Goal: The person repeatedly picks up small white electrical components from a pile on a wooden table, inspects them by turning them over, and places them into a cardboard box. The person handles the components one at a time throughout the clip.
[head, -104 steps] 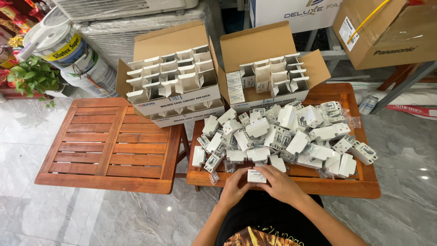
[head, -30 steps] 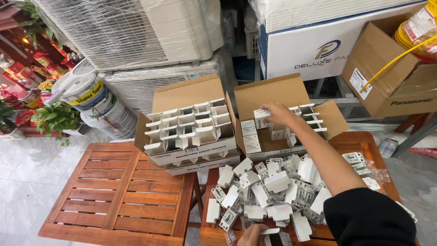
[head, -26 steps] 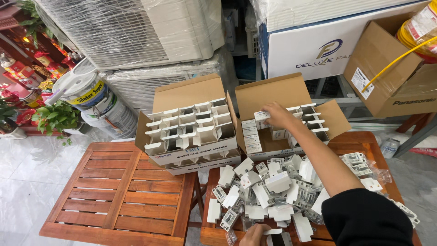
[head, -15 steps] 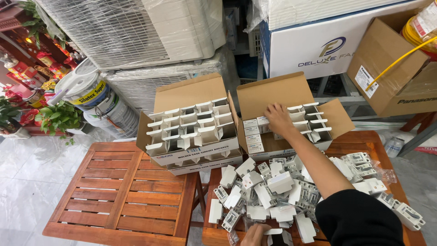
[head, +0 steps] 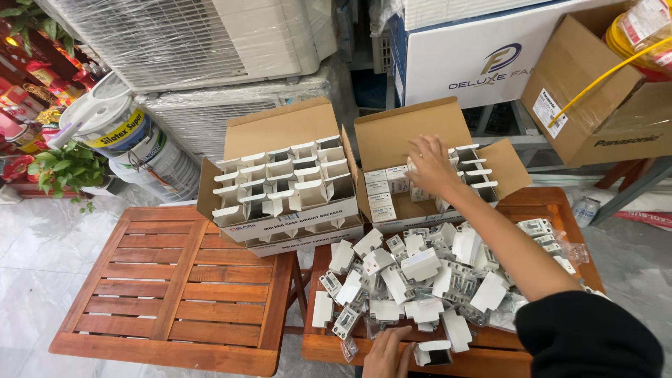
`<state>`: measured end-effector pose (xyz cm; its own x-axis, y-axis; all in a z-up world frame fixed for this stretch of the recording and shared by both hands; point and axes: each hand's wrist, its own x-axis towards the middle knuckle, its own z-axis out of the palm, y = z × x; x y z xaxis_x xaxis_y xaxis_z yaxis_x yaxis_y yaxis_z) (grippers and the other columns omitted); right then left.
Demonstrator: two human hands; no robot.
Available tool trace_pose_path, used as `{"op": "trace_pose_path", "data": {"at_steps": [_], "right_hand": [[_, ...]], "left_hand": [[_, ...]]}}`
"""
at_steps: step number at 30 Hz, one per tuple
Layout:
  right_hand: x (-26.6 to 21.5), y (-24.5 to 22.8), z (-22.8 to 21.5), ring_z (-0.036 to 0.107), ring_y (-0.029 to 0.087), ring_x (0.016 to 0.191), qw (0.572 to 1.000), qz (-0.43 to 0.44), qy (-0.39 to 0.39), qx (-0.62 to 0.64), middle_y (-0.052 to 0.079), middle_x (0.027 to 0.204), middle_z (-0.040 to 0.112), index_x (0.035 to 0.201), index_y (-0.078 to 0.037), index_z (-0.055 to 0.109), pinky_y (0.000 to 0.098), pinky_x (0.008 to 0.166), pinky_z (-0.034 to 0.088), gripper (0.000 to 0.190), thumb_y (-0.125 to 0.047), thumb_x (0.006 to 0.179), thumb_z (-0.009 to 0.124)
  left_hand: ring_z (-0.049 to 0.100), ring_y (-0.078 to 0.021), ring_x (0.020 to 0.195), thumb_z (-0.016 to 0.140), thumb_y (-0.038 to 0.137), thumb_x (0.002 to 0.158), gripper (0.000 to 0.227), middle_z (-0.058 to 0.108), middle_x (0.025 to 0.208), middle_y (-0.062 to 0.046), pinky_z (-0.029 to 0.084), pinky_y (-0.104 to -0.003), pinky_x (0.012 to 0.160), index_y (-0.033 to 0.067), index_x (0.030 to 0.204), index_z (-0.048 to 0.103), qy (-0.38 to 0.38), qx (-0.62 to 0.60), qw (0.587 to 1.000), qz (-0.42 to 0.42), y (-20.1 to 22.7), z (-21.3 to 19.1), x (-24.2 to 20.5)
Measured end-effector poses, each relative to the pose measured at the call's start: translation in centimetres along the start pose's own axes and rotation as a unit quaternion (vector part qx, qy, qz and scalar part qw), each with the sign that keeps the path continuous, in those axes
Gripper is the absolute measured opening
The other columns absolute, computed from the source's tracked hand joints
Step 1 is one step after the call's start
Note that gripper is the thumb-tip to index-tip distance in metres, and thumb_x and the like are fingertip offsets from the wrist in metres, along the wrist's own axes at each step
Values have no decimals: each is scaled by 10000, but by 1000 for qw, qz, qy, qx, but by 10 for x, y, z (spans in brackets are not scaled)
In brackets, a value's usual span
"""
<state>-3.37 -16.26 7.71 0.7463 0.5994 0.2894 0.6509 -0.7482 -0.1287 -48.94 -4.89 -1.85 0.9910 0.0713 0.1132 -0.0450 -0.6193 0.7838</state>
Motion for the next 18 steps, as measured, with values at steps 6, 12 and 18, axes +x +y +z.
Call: {"op": "trace_pose_path", "data": {"at_steps": [6, 12, 18], "right_hand": [[-87, -31, -120, 426, 386, 1500, 976, -33, 168, 136, 135, 1599, 571, 1416, -107, 710, 600, 1274, 373, 426, -344, 1066, 762], [-247, -82, -162, 587, 317, 1423, 939, 28, 264, 218, 114, 1468, 706, 1424, -67, 725, 505, 1258, 448, 381, -286, 1111, 724], [-353, -72, -99, 525, 292, 1498, 928, 248, 100, 260, 98, 1515, 688, 1507, -90, 675, 523, 1263, 443, 561, -392, 1038, 732]], "left_hand": [[731, -270, 1189, 667, 237, 1143, 212, 766, 1266, -45, 591, -406, 915, 142, 1321, 734, 38, -21, 998, 38, -7, 10, -7], [661, -272, 1402, 418, -196, 956, 685, 670, 1499, -92, 547, -399, 1222, 120, 1525, 634, 59, -118, 988, -75, 4, 14, -35], [741, -215, 1054, 643, 110, 1071, 168, 712, 1221, -82, 624, -304, 861, 100, 1231, 691, 144, -120, 982, -16, -7, 47, -72]]}}
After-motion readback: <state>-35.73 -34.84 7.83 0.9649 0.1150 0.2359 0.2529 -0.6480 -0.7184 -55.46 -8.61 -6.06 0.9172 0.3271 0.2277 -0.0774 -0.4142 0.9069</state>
